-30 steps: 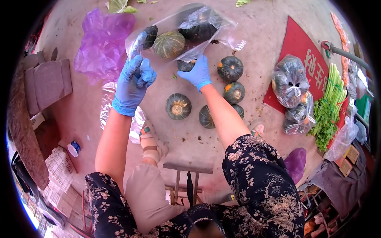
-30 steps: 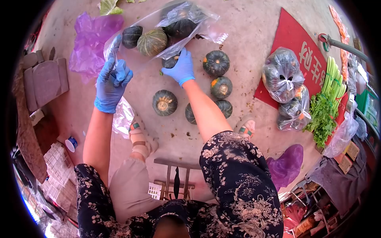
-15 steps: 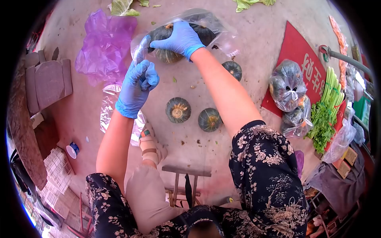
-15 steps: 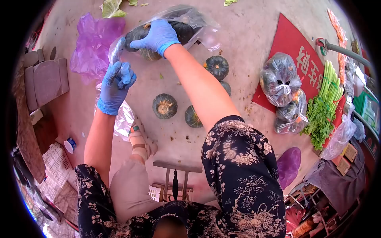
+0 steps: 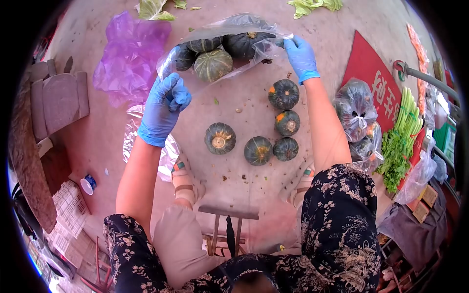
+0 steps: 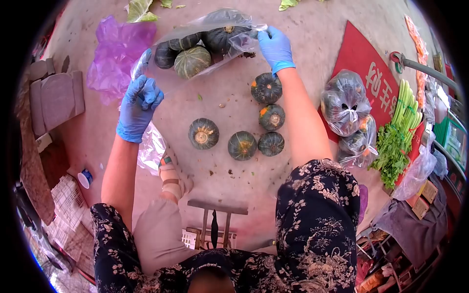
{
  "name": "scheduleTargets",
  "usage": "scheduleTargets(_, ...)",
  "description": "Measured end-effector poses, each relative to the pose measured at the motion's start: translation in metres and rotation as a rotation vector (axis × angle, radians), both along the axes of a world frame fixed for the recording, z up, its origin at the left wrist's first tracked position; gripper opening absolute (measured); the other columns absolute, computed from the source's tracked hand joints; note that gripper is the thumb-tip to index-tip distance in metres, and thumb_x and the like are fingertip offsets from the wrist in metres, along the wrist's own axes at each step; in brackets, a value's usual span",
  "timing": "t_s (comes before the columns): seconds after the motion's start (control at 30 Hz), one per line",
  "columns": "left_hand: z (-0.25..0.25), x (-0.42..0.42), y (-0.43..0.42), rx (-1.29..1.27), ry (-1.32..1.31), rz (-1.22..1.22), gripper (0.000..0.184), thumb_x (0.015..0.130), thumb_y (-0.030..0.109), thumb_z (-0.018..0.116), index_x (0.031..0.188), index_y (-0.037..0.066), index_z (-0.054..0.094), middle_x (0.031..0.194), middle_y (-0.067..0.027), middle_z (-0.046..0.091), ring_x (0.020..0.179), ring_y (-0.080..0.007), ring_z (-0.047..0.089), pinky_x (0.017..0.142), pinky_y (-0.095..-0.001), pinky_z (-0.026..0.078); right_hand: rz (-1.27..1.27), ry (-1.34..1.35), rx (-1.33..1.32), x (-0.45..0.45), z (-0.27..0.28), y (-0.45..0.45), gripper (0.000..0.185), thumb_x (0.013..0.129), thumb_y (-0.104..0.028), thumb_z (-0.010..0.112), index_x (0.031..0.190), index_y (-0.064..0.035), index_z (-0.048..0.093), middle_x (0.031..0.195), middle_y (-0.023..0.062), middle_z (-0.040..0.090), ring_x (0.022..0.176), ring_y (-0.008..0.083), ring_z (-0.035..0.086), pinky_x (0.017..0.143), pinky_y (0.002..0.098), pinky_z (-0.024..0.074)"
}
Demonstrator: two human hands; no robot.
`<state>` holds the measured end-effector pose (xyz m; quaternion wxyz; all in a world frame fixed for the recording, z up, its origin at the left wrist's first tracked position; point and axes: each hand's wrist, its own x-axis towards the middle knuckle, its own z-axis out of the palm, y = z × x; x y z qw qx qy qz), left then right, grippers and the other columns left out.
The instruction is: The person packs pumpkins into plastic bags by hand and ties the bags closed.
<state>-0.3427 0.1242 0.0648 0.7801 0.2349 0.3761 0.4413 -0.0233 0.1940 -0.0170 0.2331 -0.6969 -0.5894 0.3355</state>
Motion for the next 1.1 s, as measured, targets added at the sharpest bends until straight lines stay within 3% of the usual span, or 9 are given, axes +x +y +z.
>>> scheduleTargets(0.1,0.008,0.003,0.006,-0.001,0.168,-0.001,0.031,0.089,0.014,0.047,0.118,0.003,0.051,0.056,0.0043,0.034,0.046,-0.0056,0.030,0.047,-0.0220,0.028,-0.239,1.212,0.130,-0.018,0.040,-0.007,0.029,0.089,-0.018,0.041,0.092,0.0033,0.060,0.076,0.0111,0.060,0.074,0.0220,0.057,0.072,0.0348,0.0434)
scheduleTargets(0.2,0.025,0.004,0.015,-0.038,0.325,0.037,0.028,0.090,0.015,0.045,0.107,-0.005,0.055,0.051,0.0041,0.029,0.045,-0.0065,0.027,0.047,-0.0224,0.025,-0.059,1.336,0.013,-0.016,0.047,0.001,0.028,0.090,-0.019,0.040,0.087,0.0015,0.060,0.061,0.0021,0.045,0.058,0.0150,0.042,0.059,0.0293,0.0356)
scheduleTargets(0.23,0.032,0.003,0.015,-0.047,0.341,0.075,0.026,0.090,0.015,0.045,0.104,-0.005,0.055,0.050,0.0041,0.028,0.044,-0.0067,0.027,0.047,-0.0225,0.025,-0.064,1.220,0.043,-0.031,0.071,-0.004,0.028,0.090,-0.018,0.040,0.086,0.0022,0.059,0.059,-0.0020,0.030,0.055,0.0102,0.027,0.053,0.0260,0.0259)
scheduleTargets(0.4,0.058,0.009,0.011,0.044,0.371,0.078,0.030,0.091,0.016,0.044,0.108,-0.007,0.053,0.055,0.0046,0.029,0.048,-0.0058,0.026,0.050,-0.0220,0.024,0.223,1.088,0.034,-0.066,0.102,-0.017,0.028,0.089,-0.016,0.042,0.089,0.0030,0.062,0.066,0.0030,0.052,0.056,0.0085,0.042,0.054,0.0220,0.0367)
scheduleTargets(0.43,0.049,-0.009,0.019,0.091,0.094,-0.081,0.038,0.088,0.015,0.044,0.117,-0.009,0.048,0.068,0.0001,0.049,0.058,-0.0074,0.044,0.058,-0.0224,0.036,0.245,1.013,0.080,-0.073,0.104,-0.021,0.027,0.089,-0.016,0.043,0.089,0.0029,0.063,0.069,0.0054,0.060,0.056,0.0088,0.049,0.055,0.0215,0.0418)
scheduleTargets(0.57,0.035,-0.003,0.019,0.099,0.121,-0.210,0.051,0.078,0.007,0.036,0.127,-0.008,0.040,0.124,-0.0173,0.051,0.101,-0.0265,0.056,0.088,-0.0373,0.045,0.309,0.992,-0.205,-0.083,0.111,-0.036,0.032,0.088,-0.006,0.042,0.115,0.0034,0.056,0.094,0.0119,0.065,0.066,0.0118,0.062,0.053,0.0195,0.0475)
scheduleTargets(0.77,0.012,0.009,0.006,0.097,0.570,-0.371,0.053,0.079,-0.005,0.035,0.131,0.000,0.041,0.127,-0.0114,0.049,0.109,-0.0235,0.054,0.082,-0.0314,0.051,0.380,0.923,-0.556,-0.108,0.106,-0.052,0.026,0.088,-0.020,0.057,0.108,-0.0058,0.063,0.077,0.0054,0.064,0.058,0.0102,0.060,0.047,0.0212,0.0480)
scheduleTargets(0.87,0.015,0.014,0.009,0.077,0.422,-0.274,0.048,0.083,-0.006,0.033,0.129,0.001,0.045,0.124,-0.0116,0.050,0.100,-0.0188,0.059,0.078,-0.0302,0.054,0.273,0.847,-0.535,-0.121,0.093,-0.066,0.018,0.081,-0.019,0.064,0.089,-0.0030,0.068,0.073,0.0052,0.064,0.054,0.0105,0.057,0.047,0.0233,0.0475)
scheduleTargets(1.1,0.000,0.009,0.011,0.247,0.678,-0.507,0.031,0.092,0.022,0.050,0.111,-0.001,0.059,0.105,-0.0070,0.061,0.091,-0.0112,0.055,0.079,-0.0267,0.047,0.166,0.878,-0.279,-0.144,0.055,-0.095,0.026,0.073,-0.019,0.071,0.092,-0.0019,0.067,0.079,0.0050,0.066,0.069,0.0103,0.057,0.067,0.0266,0.0471)
